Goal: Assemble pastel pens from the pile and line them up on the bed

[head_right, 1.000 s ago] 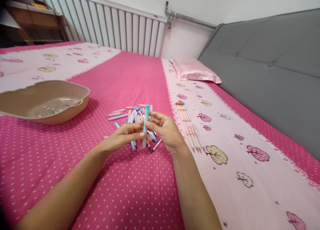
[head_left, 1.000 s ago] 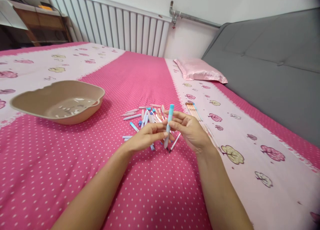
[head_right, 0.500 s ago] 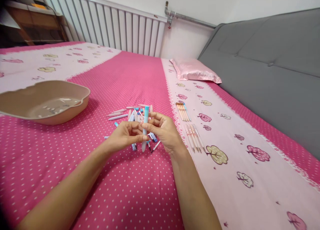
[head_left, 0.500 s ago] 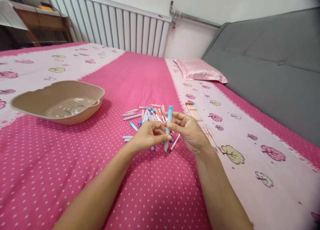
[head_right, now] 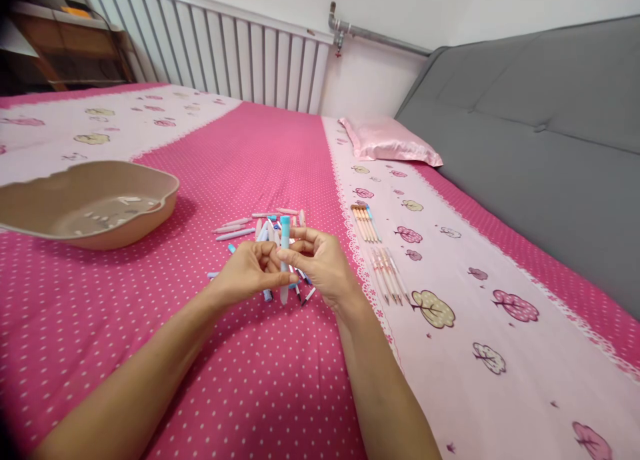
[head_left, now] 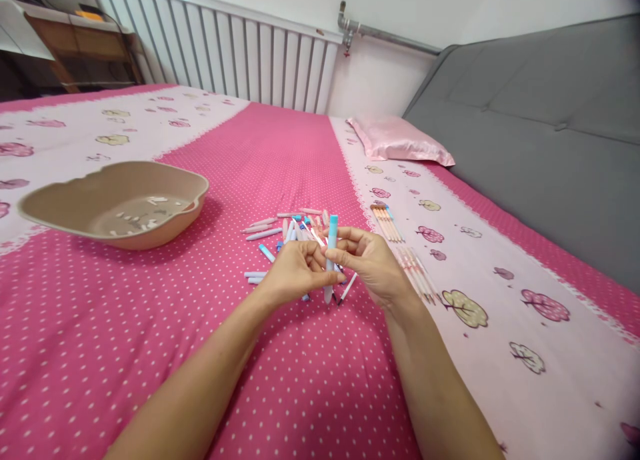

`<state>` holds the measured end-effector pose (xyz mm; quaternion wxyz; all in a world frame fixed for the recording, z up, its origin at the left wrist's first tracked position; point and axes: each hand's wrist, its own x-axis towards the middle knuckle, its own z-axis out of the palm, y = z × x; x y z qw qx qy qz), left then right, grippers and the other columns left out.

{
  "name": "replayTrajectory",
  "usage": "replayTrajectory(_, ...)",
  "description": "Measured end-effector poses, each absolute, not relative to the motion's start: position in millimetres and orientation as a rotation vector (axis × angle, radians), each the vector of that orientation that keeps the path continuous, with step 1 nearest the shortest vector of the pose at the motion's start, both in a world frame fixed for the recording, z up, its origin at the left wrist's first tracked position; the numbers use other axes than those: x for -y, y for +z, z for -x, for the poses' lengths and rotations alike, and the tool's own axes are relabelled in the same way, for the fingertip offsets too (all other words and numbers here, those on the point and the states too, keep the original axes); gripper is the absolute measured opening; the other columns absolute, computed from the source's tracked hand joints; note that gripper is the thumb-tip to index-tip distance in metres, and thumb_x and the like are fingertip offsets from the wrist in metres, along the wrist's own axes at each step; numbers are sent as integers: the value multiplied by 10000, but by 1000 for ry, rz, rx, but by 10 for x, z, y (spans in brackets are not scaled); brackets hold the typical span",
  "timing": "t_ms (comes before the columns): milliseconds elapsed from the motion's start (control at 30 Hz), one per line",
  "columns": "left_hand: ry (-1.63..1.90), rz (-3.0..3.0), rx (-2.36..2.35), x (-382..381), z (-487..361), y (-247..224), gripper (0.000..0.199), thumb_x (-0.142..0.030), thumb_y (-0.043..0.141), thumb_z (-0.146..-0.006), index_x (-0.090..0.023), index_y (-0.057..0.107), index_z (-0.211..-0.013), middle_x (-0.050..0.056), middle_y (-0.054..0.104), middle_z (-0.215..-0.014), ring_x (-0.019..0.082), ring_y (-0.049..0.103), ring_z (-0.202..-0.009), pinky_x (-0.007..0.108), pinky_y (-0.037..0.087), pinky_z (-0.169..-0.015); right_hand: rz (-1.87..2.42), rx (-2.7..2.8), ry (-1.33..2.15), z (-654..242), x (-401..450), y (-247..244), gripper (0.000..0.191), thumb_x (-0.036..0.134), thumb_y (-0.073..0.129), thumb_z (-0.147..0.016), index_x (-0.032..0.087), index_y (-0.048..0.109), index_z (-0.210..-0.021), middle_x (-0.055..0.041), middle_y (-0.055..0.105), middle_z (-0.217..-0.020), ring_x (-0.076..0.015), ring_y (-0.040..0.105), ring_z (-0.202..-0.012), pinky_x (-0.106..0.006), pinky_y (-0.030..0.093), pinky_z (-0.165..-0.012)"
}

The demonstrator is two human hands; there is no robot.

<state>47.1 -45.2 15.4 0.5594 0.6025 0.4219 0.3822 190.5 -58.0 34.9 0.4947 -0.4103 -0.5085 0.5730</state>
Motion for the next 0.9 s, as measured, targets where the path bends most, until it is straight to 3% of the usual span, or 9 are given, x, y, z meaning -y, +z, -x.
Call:
replayTrajectory(200, 901, -1427, -959, 401, -404, 143, 411, -312, 838, -487, -153, 466, -558, -58, 500, -430, 41, 421, -368, 170, 275, -379, 1041, 1239, 1329, -1889, 559, 358, 473, 348, 799, -614, 186, 615, -1019, 16, 634, -699, -127, 596, -652, -254, 457, -584)
replayTrajectory(333, 1022, -1390, -1019, 342, -310, 164, 381, -361, 809, -546, -147, 506, -630, -51, 531, -456, 45, 436, -373, 170, 269, -388, 1170, 1435, 1183, -2033, 508, 318, 271, 323, 650, -780, 205, 632, -1024, -50, 679, -920, -158, 622, -827, -313, 479, -731)
replayTrajectory(433, 1081, -1362, -1081, 317, -276, 173, 362, -383, 783, -579, -143, 530, -672, -39, 555, -486, 66, 487, -409, 178, 309, -407, 1400, 1786, 917, -2115, 481, 219, 209, 193, 640, -762, 208, 675, -967, -37, 677, -829, -165, 610, -757, -327, 453, -718)
replayTrajectory(600, 1070, -1357, -1034, 314, -319, 160, 365, -354, 802, -538, -142, 530, -657, -47, 552, -497, 71, 502, -437, 187, 372, -442, 1592, 2294, 623, -2019, 525, 127, 336, 82, 699, -650, 233, 713, -950, -63, 690, -847, -223, 604, -781, -318, 389, -655)
replayTrajectory(767, 1057, -1354, -997, 315, -355, 147, 377, -315, 824, -499, -140, 543, -679, -44, 568, -520, 73, 514, -452, 188, 394, -456, 1697, 2332, 558, -1916, 564, 139, 251, 47, 618, -685, 228, 728, -819, -38, 658, -685, -189, 576, -638, -287, 331, -573)
replayTrajectory(900, 1000, -1422, -928, 311, -349, 116, 338, -317, 797, -563, -144, 536, -690, -34, 573, -538, 82, 533, -474, 193, 395, -466, 1639, 2214, 611, -1977, 514, 149, 177, 86, 628, -701, 217, 699, -796, -24, 658, -680, -168, 564, -625, -286, 350, -585)
